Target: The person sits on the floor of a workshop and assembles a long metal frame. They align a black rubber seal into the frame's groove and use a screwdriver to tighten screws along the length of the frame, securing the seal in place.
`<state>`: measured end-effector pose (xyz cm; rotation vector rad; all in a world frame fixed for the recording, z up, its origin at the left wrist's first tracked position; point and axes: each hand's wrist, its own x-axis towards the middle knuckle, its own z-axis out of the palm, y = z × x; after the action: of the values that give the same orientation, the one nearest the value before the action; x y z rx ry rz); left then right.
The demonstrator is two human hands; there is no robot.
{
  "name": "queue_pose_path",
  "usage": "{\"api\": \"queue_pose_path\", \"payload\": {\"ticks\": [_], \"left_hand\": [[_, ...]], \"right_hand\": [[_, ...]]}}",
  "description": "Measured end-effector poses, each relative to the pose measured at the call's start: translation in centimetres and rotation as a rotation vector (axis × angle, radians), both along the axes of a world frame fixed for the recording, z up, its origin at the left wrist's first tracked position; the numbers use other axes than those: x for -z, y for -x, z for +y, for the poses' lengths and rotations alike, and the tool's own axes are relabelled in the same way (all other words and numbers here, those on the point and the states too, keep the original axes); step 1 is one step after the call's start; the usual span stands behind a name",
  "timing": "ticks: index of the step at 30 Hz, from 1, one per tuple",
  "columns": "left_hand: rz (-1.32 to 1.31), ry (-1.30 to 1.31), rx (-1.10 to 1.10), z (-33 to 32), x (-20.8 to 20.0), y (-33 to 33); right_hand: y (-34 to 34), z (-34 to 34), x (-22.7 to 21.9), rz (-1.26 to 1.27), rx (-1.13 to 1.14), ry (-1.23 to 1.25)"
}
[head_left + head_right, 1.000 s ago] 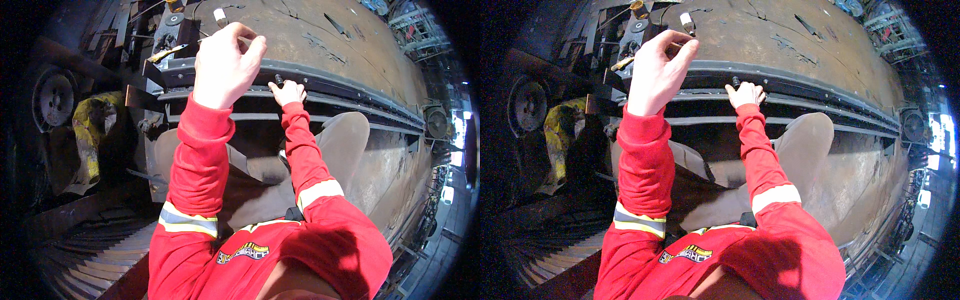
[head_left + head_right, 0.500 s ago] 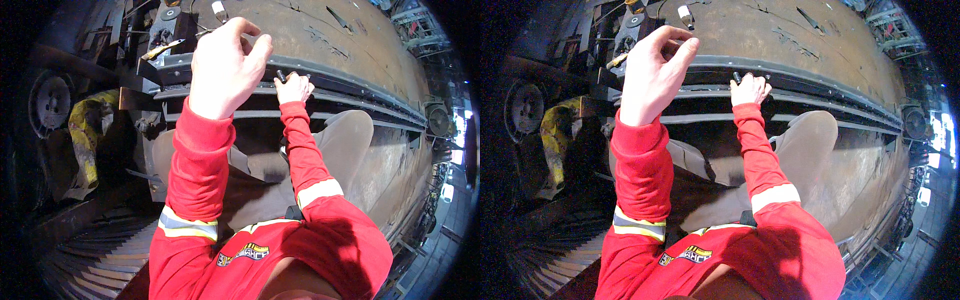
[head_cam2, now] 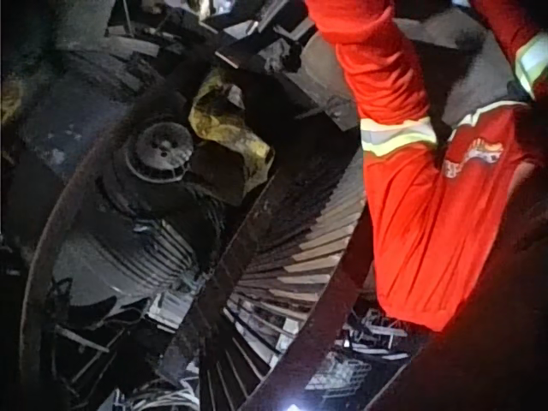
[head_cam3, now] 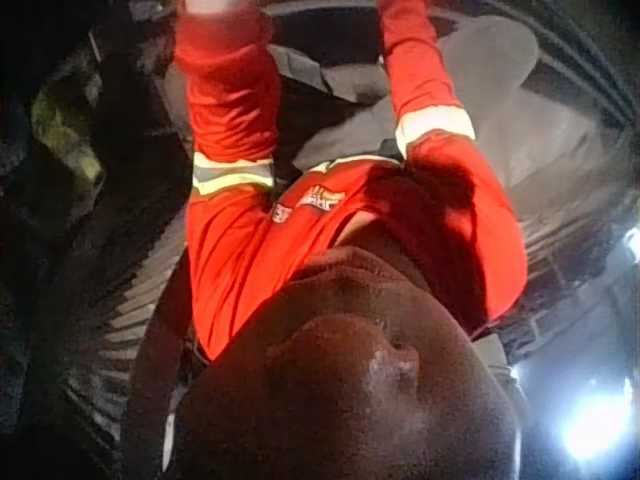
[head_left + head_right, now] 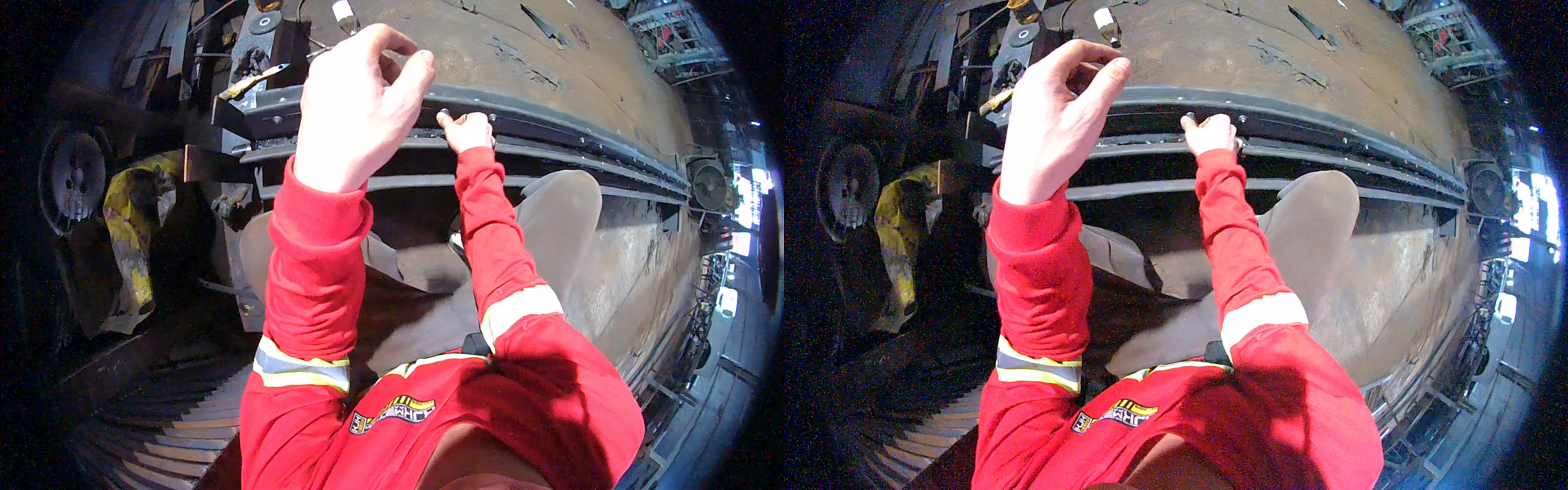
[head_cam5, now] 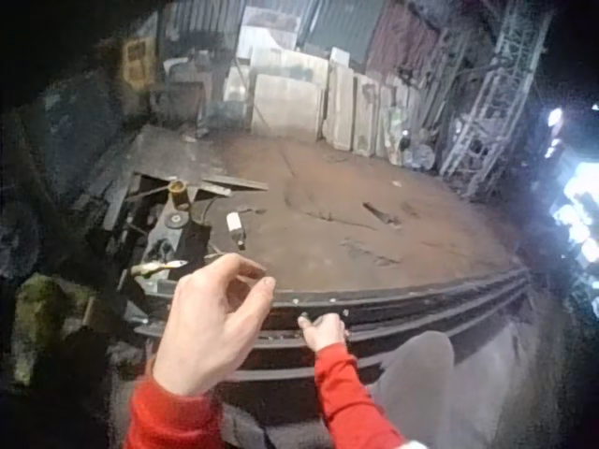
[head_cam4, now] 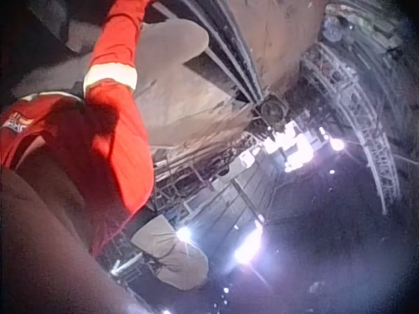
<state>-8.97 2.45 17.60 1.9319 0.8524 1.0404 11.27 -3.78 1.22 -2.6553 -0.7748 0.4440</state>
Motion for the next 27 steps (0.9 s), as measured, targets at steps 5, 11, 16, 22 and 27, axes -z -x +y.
{"api": "queue_pose_path", "payload": {"ticks": [5,11,16,22,27], "left_hand": [[0.027,-0.041,-0.027,0.4,0.5,0.0],[0.043,-0.018,-0.054,0.4,0.2,0.3],[0.043,-0.045,-0.052,0.2,0.6,0.3],[0.045,-0.044,-0.033,-0.2,0.2,0.6],[0.044,-0.008,-0.003,0.0,0.8,0.6]], "right_hand": [[2.0,-0.6,1.3,-0.23,-0.044,-0.072],[2.4,-1.1,2.1,-0.214,0.014,-0.212],[3.4,-2.0,1.8,-0.407,-0.025,-0.297],[3.0,-1.8,2.7,-0.358,-0.008,-0.312],[3.0,-0.7,1.4,-0.176,0.116,-0.204]]}}
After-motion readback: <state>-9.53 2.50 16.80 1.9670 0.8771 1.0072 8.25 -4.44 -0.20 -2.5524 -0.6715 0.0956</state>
